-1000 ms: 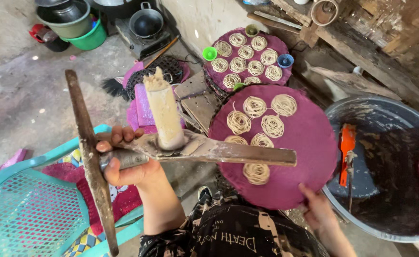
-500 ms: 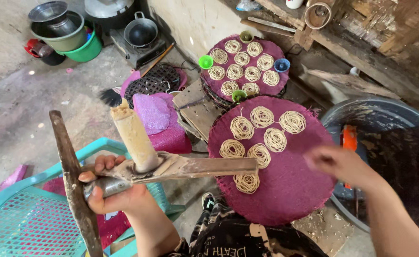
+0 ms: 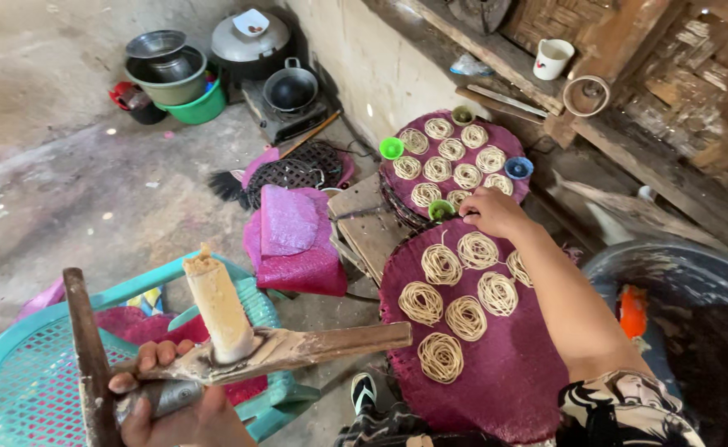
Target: The person operates a manual wooden screw press to extrude dough into thin noodle strands. They scoop dough from a large basin, load it into the press cylinder, press the lever to extrude noodles, gather the strands into nests, and place the nests onto round fabric-covered trays.
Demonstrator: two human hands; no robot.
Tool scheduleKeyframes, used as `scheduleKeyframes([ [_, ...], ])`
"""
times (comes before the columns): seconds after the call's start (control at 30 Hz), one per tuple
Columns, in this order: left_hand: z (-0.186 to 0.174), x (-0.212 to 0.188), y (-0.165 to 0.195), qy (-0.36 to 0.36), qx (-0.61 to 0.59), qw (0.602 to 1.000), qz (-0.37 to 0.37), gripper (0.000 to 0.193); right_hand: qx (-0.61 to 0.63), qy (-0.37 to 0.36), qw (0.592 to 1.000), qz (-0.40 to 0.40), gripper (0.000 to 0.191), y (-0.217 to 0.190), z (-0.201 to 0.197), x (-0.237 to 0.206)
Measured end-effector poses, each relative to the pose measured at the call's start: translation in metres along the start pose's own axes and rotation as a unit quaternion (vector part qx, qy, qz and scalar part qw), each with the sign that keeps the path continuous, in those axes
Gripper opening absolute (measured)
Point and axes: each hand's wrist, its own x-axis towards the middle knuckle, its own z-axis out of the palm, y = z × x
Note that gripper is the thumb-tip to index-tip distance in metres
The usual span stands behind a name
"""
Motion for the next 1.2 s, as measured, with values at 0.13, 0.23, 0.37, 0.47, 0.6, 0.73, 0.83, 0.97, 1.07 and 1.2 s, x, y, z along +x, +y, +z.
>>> scheduleKeyframes([
  [0.13,-0.008,0.005,-0.001,-0.01,0.025,1.0,0.012,0.02,-0.037,-0.025,0.999,0.011,0.022,-0.004,0.006,0.004],
  [0.23,-0.013,0.009,-0.005,-0.012,0.044,0.999,0.02,0.021,-0.038,-0.021,0.999,0.001,0.021,-0.001,0.008,0.004],
  [0.37,-0.015,0.01,-0.01,-0.022,0.037,0.999,0.01,0.023,-0.037,0.042,0.998,-0.021,0.021,0.003,0.01,0.006],
  [0.47,-0.014,0.011,-0.011,-0.02,0.038,0.999,0.006,0.021,-0.051,0.069,0.996,0.002,0.017,-0.001,0.015,0.004],
  [0.6,-0.013,0.015,-0.011,-0.019,0.04,0.999,0.002,0.024,-0.041,0.093,0.995,0.001,0.016,-0.016,0.021,-0.005],
  [0.73,-0.013,0.016,-0.014,-0.026,0.049,0.998,0.002,0.024,-0.037,0.046,0.998,0.005,0.019,-0.031,0.026,-0.01],
  [0.83,-0.013,0.015,-0.017,-0.017,0.043,0.999,0.004,0.026,-0.049,0.029,0.998,0.011,0.023,-0.04,0.026,-0.009],
  [0.97,-0.008,0.016,-0.019,-0.007,0.047,0.999,0.003,0.028,-0.07,-0.009,0.997,0.019,0.023,-0.047,0.019,-0.017],
  [1.07,-0.003,0.017,-0.019,-0.005,0.053,0.999,0.005,0.027,-0.012,0.036,0.999,-0.038,0.021,-0.049,0.005,-0.039],
  [1.2,0.002,0.017,-0.021,-0.001,0.047,0.999,0.005,0.025,0.022,0.064,0.996,-0.06,0.018,-0.057,-0.008,-0.077],
])
